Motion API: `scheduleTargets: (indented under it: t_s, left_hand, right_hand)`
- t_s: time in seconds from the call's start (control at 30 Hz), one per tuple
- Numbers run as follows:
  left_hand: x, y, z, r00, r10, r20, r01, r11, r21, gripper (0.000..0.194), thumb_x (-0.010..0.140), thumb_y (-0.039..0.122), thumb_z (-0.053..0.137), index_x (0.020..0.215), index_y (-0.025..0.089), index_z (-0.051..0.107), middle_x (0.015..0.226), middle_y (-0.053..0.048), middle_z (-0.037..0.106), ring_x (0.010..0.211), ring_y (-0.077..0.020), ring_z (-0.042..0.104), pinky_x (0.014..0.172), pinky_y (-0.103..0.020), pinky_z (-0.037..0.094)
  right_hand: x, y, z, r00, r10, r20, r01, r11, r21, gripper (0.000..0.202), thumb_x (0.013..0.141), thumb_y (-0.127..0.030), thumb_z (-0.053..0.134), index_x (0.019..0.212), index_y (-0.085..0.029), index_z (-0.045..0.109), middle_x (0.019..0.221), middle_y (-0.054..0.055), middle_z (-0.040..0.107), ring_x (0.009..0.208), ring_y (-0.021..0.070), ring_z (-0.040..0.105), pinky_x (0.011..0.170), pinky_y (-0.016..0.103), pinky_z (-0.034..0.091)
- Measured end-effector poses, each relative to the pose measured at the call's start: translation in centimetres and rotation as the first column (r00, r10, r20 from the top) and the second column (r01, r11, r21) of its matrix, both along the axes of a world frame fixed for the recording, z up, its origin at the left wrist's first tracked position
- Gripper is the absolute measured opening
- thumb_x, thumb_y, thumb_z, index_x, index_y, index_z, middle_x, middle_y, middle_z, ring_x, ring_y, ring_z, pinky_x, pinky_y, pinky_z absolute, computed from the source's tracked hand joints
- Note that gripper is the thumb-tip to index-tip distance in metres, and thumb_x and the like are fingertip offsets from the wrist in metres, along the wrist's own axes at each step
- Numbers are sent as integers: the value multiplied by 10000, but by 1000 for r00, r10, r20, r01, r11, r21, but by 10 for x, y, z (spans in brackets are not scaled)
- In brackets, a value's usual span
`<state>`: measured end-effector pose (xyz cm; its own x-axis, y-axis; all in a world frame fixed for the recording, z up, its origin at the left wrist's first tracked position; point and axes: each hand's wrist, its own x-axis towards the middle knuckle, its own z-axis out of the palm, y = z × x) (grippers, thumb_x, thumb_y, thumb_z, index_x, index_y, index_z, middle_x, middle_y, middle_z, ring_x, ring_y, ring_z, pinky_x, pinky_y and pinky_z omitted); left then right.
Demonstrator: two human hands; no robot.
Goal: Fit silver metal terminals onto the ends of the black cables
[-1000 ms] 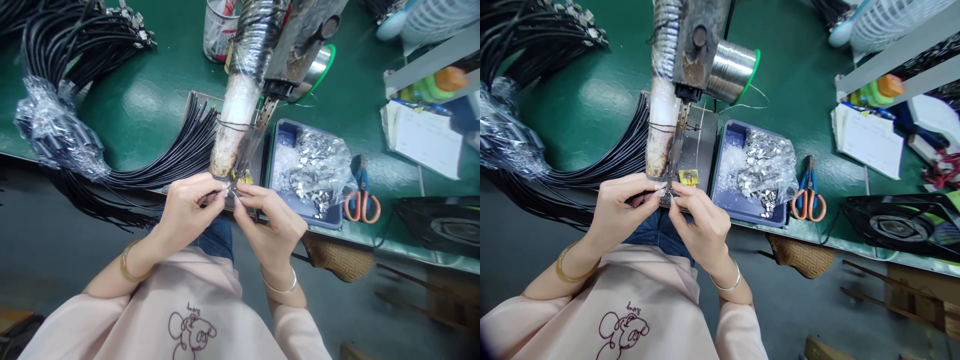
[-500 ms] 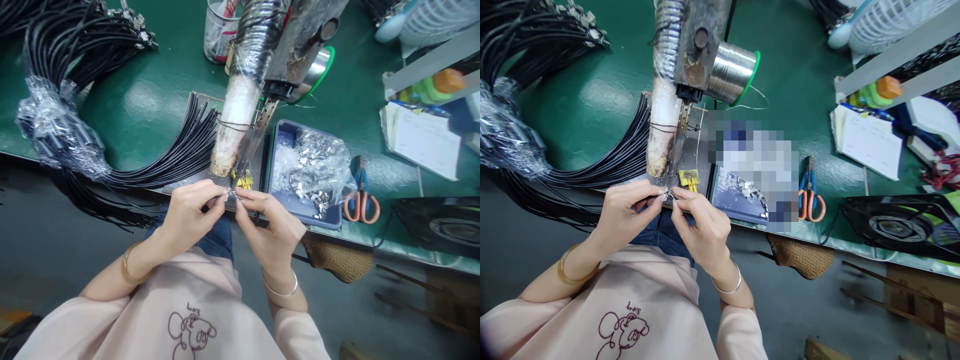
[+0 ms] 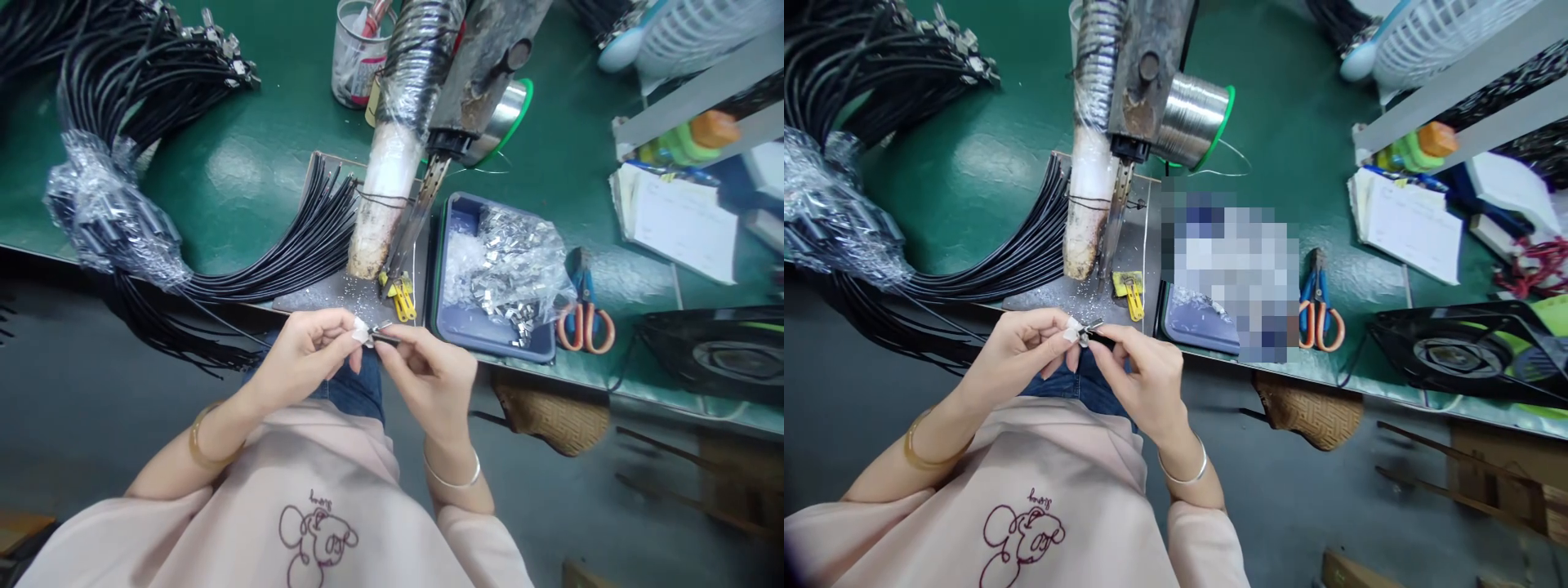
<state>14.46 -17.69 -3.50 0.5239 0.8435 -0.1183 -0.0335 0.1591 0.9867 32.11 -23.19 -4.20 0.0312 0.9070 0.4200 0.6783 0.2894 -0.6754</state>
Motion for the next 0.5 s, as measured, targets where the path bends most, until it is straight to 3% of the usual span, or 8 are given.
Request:
scheduleTargets:
  t_s: [0.1,0.17,0.23,0.3,0.37,0.4,0.5]
  left_hand:
    - [1,-4,-3,999,36,-15,-34,995,91,211,941,230,627,744,153,628,582,12,645,477,-74,540,488,-176,452]
    - [3,-10,-8,995,89,-48,-74,965,251,109,935,194,637,838,150,656,620,12,672,540,-96,608,555,-186,506]
    - [5,-15,-13,977,191,-98,-121,865,486,52,950,160,628,929,152,674,710,-3,719,611,-110,653,607,-195,526]
    - [7,-19,-17,944,293,-150,-109,709,697,98,980,139,589,959,157,682,789,-18,742,668,-117,669,645,-204,526]
    - [8,-22,-18,917,334,-219,-14,576,818,190,1006,117,527,907,159,684,798,-29,736,686,-130,665,660,-224,516]
    - [8,-22,-18,907,326,-265,57,530,846,244,1011,101,497,862,157,682,770,-31,722,670,-138,651,655,-238,508]
    - [6,-16,-17,912,170,-374,262,460,848,325,991,59,481,751,156,677,668,-22,672,605,-149,606,614,-259,471]
  right_hand:
    - [-10,2,-3,998,-20,52,15,996,92,122,933,-164,658,832,-218,700,575,-74,615,402,47,416,426,201,343]
    - [-9,0,-4,995,-33,96,16,985,169,146,918,-151,659,795,-225,684,560,-74,613,399,51,419,429,209,338]
    - [0,-4,-2,993,-94,77,73,967,244,155,921,-171,651,784,-236,683,568,-70,625,404,60,440,436,215,351]
    - [17,-7,3,971,-239,-4,231,934,271,161,943,-225,627,798,-238,694,589,-57,640,421,78,475,448,225,370]
    - [40,-7,11,917,-398,-26,396,900,182,184,954,-301,622,810,-224,708,564,-46,617,433,102,493,460,246,372]
    - [52,-5,15,901,-431,47,426,900,87,212,941,-339,639,780,-216,704,534,-46,585,429,108,469,467,259,360]
    - [86,5,22,897,-330,295,379,917,-128,334,906,-474,647,703,-210,673,590,-5,633,460,117,440,522,291,363]
